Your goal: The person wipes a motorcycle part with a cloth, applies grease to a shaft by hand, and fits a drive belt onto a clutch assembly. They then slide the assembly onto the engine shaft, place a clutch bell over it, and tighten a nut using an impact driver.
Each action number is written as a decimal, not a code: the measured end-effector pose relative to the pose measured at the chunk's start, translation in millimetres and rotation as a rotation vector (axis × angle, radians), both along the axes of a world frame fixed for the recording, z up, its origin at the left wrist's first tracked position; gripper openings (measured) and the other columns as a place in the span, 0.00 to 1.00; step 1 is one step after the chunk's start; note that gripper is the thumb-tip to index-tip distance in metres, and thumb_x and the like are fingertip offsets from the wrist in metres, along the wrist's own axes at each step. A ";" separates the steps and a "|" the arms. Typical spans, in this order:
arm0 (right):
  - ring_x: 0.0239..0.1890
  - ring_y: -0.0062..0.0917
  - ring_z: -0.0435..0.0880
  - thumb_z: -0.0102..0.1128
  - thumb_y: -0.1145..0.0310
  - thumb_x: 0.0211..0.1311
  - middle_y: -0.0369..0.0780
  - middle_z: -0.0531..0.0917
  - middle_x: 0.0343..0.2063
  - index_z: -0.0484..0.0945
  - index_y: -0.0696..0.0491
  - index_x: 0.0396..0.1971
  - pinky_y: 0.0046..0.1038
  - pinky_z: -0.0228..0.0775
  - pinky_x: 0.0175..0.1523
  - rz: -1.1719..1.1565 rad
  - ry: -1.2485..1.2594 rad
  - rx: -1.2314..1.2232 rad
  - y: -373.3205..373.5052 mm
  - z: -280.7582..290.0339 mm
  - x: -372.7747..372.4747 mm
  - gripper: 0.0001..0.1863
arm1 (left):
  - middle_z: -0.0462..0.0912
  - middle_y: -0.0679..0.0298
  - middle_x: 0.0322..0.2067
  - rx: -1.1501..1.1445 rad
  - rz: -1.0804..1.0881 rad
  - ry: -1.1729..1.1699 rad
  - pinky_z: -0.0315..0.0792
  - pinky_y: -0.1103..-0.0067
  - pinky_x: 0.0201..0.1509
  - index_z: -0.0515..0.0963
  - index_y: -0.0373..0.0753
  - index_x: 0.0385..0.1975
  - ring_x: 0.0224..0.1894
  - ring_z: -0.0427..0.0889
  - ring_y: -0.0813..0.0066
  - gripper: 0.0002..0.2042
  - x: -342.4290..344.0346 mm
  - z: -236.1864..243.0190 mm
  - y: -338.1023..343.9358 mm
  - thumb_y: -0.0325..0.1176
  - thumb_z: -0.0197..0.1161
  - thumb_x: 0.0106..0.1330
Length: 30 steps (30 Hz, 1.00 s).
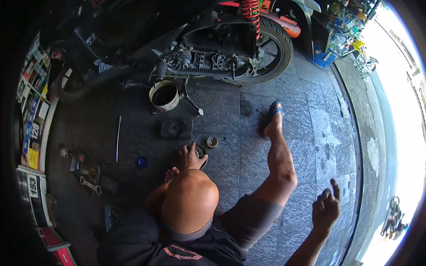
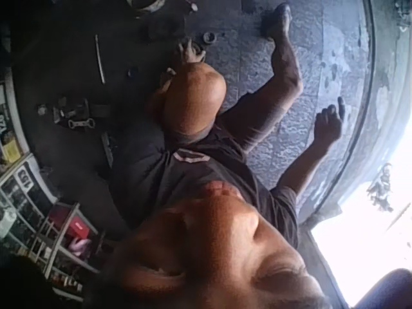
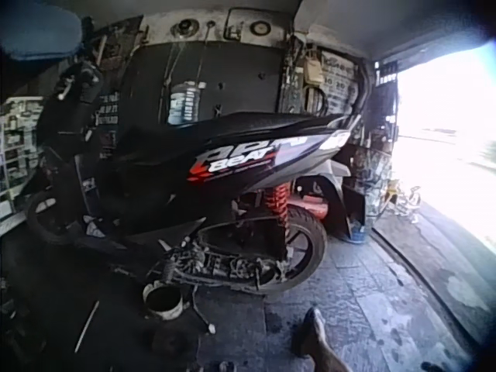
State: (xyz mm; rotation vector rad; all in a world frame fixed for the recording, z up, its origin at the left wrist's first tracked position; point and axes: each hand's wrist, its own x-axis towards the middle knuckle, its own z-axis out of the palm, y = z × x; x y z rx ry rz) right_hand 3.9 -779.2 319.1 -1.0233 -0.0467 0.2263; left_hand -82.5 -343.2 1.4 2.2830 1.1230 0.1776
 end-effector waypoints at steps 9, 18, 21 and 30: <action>0.30 0.17 0.74 0.54 0.73 0.61 0.36 0.79 0.36 0.66 0.64 0.69 0.22 0.69 0.35 0.461 -0.266 -0.728 199.0 -12.5 150.0 0.34 | 0.84 0.48 0.45 -0.402 0.340 -0.143 0.80 0.67 0.46 0.80 0.33 0.43 0.44 0.86 0.55 0.14 -133.0 -1.8 30.0 0.40 0.64 0.72; 0.65 0.45 0.76 0.56 0.62 0.63 0.53 0.73 0.67 0.68 0.56 0.69 0.41 0.73 0.65 0.610 -1.192 -1.113 402.3 -108.2 261.3 0.33 | 0.85 0.47 0.44 -0.656 0.433 0.219 0.80 0.66 0.46 0.81 0.33 0.44 0.44 0.86 0.53 0.14 -203.0 -2.9 -30.4 0.40 0.64 0.72; 0.73 0.51 0.66 0.49 0.54 0.68 0.55 0.69 0.69 0.68 0.56 0.68 0.45 0.66 0.71 0.540 -1.392 -1.256 438.4 -125.4 291.5 0.33 | 0.85 0.47 0.44 -0.700 0.416 0.228 0.80 0.66 0.46 0.81 0.33 0.44 0.44 0.86 0.53 0.14 -187.0 -11.1 -25.6 0.40 0.63 0.72; 0.53 0.51 0.86 0.41 0.48 0.72 0.50 0.70 0.71 0.68 0.41 0.72 0.48 0.79 0.56 0.445 -1.270 -1.357 435.1 -134.3 324.7 0.31 | 0.85 0.46 0.42 -0.787 0.425 0.242 0.80 0.66 0.46 0.81 0.33 0.45 0.43 0.86 0.51 0.14 -176.5 -24.1 -19.3 0.40 0.63 0.72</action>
